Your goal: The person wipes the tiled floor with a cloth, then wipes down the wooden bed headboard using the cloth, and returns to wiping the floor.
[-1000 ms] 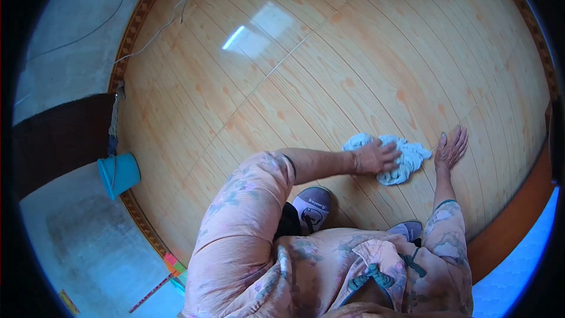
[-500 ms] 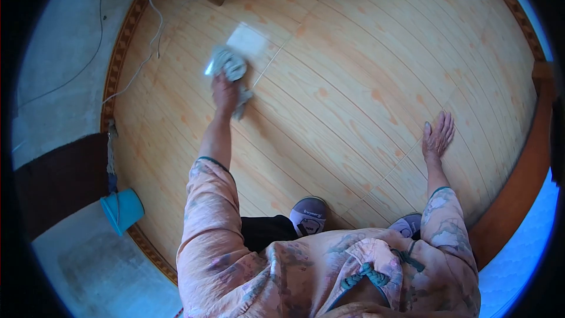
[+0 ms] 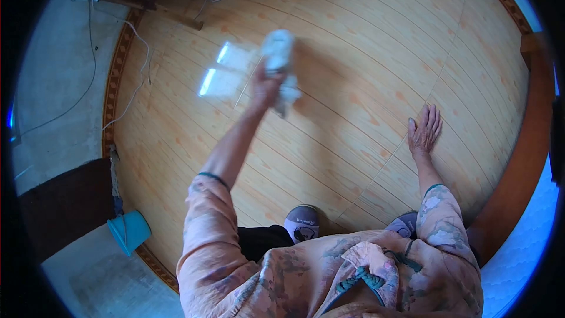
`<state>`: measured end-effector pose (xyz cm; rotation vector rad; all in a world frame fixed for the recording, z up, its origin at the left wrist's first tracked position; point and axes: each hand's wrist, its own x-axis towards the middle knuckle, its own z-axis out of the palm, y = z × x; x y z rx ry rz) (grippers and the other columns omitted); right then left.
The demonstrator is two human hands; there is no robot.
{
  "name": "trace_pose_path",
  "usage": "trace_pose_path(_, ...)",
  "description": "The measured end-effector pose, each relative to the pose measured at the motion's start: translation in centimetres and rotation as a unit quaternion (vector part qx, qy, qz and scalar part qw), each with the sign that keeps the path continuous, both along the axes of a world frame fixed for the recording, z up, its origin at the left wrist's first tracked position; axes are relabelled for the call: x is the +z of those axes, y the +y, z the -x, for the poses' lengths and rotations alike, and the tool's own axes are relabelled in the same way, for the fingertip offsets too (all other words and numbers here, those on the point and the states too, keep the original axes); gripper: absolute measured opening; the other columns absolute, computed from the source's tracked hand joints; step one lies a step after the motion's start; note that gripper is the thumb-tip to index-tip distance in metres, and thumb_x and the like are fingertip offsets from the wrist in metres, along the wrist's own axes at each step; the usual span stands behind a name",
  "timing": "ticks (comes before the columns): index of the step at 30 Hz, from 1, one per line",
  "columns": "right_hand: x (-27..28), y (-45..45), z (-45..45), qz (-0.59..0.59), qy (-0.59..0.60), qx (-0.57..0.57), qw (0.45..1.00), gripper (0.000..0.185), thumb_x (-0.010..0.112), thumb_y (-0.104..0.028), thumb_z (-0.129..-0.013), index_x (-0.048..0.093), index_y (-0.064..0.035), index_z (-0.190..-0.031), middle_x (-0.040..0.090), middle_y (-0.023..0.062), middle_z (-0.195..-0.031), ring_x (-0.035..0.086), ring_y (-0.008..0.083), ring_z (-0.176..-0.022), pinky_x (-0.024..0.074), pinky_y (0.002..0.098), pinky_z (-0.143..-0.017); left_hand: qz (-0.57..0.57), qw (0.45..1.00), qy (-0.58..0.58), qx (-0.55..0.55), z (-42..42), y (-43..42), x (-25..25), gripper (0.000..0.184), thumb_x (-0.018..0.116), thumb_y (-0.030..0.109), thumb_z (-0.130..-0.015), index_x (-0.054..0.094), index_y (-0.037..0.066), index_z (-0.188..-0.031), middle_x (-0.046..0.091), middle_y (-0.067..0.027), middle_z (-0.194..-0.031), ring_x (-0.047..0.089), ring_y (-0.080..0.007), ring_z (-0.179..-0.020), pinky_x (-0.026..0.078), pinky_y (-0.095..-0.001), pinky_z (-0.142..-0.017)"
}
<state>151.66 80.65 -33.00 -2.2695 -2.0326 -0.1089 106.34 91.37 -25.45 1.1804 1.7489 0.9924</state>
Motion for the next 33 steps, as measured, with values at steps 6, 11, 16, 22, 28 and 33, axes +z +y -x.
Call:
trace_pose_path(6, 0.7, 0.3, 0.0, 0.029, 0.014, -0.007, 0.999, 0.068, 0.057, -0.039, -0.085, 0.033, -0.006, -0.14, 0.028, 0.0149, -0.148, 0.021, 0.0345, -0.138, 0.0116, 0.0527, -0.113, -0.295, 0.878, 0.148, -0.347, -23.5, 0.5, -3.5, 0.061, 0.077, 0.01, -0.062, 0.057, 0.009, -0.119, 0.053, -0.0209, -0.123, 0.051, -0.0382, -0.114, 0.044, -0.0429, -0.096)
trace_pose_path(11, -0.6, 0.2, -0.7, 0.048, 0.005, 0.0, 0.999, 0.069, 0.059, -0.037, -0.082, 0.036, -0.0019, -0.136, 0.036, 0.0198, -0.141, 0.023, 0.0387, -0.136, 0.0119, 0.0549, -0.112, -0.297, 0.793, 0.233, -0.479, -30.7, 0.2, -3.6, 0.058, 0.071, 0.027, -0.066, 0.056, 0.015, -0.12, 0.052, -0.0153, -0.126, 0.05, -0.0332, -0.116, 0.047, -0.0456, -0.085)
trace_pose_path(16, 0.7, 0.5, -0.1, 0.038, 0.033, -0.004, 0.999, 0.072, 0.063, -0.033, -0.079, 0.032, -0.0038, -0.138, 0.025, 0.0176, -0.148, 0.019, 0.0367, -0.138, 0.012, 0.054, -0.112, -0.317, 0.794, 0.297, -0.424, -28.5, 6.6, -5.9, 0.045, 0.061, 0.024, -0.076, 0.056, 0.014, -0.12, 0.051, -0.0137, -0.127, 0.049, -0.0329, -0.117, 0.047, -0.0463, -0.085)
trace_pose_path(22, 1.2, 0.7, 0.2, 0.049, 0.037, -0.007, 0.998, 0.074, 0.062, -0.03, -0.079, 0.03, -0.0042, -0.14, 0.021, 0.0164, -0.15, 0.017, 0.0358, -0.139, 0.0104, 0.0534, -0.113, -0.225, 0.831, 0.449, -0.238, -14.5, 19.4, -7.0, 0.043, 0.062, 0.023, -0.079, 0.054, 0.012, -0.12, 0.051, -0.0146, -0.127, 0.05, -0.0307, -0.115, 0.048, -0.0448, -0.083)
trace_pose_path(28, 1.0, 0.7, 0.1, 0.04, 0.031, -0.002, 0.999, 0.073, 0.061, -0.03, -0.08, 0.03, -0.0046, -0.14, 0.021, 0.0166, -0.15, 0.016, 0.0359, -0.139, 0.0104, 0.0535, -0.113, -0.032, 0.865, 0.5, 0.029, 6.0, 16.5, -6.0, 0.06, 0.067, 0.03, -0.077, 0.047, 0.011, -0.131, 0.047, -0.0211, -0.133, 0.045, -0.0367, -0.122, 0.039, -0.0451, -0.099)
trace_pose_path(33, 0.9, 0.6, 0.0, 0.038, 0.026, -0.001, 0.999, 0.072, 0.061, -0.033, -0.08, 0.031, -0.0047, -0.139, 0.021, 0.0166, -0.15, 0.016, 0.0357, -0.14, 0.0102, 0.0531, -0.113, 0.09, 0.85, 0.49, 0.171, 17.1, 5.3, -5.3, 0.056, 0.058, 0.037, -0.083, 0.045, 0.01, -0.131, 0.047, -0.0198, -0.132, 0.046, -0.0388, -0.12, 0.042, -0.0464, -0.096)
